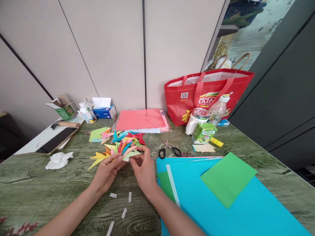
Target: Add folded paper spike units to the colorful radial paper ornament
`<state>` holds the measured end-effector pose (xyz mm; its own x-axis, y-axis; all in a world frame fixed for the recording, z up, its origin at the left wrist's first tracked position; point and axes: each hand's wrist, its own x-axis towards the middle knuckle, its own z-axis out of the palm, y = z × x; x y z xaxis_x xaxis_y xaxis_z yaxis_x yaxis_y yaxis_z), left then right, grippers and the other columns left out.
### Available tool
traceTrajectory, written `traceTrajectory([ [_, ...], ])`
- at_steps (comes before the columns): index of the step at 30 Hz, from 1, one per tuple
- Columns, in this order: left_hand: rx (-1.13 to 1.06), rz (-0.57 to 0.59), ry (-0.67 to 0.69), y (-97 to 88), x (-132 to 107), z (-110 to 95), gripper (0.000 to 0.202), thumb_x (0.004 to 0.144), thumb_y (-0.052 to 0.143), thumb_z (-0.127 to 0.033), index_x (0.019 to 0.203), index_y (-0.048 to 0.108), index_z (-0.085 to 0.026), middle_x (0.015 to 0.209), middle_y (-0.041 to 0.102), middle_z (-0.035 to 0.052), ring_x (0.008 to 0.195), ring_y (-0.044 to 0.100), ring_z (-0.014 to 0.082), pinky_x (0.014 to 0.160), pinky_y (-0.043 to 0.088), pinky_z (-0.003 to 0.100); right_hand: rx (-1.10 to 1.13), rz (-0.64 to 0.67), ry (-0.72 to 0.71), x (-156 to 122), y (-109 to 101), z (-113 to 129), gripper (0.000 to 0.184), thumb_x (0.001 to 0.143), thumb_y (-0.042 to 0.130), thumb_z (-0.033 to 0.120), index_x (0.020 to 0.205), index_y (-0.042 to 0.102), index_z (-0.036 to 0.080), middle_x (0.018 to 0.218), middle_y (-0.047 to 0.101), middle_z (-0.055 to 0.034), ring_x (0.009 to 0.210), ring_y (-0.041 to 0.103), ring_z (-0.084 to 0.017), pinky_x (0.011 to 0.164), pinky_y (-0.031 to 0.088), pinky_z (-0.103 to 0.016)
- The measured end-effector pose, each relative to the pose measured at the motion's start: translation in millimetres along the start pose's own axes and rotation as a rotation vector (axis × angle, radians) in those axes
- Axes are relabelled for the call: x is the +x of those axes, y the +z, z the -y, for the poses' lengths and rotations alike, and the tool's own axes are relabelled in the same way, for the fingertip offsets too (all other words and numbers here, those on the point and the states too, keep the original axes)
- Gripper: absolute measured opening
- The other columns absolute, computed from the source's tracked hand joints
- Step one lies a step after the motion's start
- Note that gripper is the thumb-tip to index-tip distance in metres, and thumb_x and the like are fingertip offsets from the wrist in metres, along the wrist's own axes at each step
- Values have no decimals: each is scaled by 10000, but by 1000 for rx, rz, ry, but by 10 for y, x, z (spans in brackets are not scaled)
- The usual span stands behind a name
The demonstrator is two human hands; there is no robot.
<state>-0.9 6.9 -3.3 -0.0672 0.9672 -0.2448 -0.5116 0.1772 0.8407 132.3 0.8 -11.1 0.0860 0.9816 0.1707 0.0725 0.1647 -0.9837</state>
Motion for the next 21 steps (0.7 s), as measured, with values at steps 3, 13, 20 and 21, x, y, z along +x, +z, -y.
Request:
traceTrajectory([
  [3,39,-12,12,-5,-2,9,233,522,783,-186,735,707,-129,717,702,18,675,625,101,714,513,209,34,1,13,-2,2,24,349,708,586,203,1012,417,200,722,664,-5,623,634,-163,572,496,-269],
  [13,89,-4,66,-5,-6,29,251,500,794,-218,729,714,-151,654,683,4,625,590,90,653,486,192,292,47,325,60,-8,53,503,586,713,296,980,428,168,595,660,2,457,590,-138,378,388,-187],
  [20,250,-85,224,-14,-49,18,217,530,774,-235,730,718,-171,579,656,-21,546,545,74,552,447,162,436,104,382,69,-29,116,311,533,744,336,724,627,119,590,631,-10,509,564,-102,460,428,-196],
  [21,283,-102,259,-17,-52,15,206,542,767,-241,732,718,-178,581,656,-24,544,543,75,545,446,162,456,123,382,64,-32,131,293,536,743,338,697,642,116,583,627,-13,531,570,-105,492,446,-204],
])
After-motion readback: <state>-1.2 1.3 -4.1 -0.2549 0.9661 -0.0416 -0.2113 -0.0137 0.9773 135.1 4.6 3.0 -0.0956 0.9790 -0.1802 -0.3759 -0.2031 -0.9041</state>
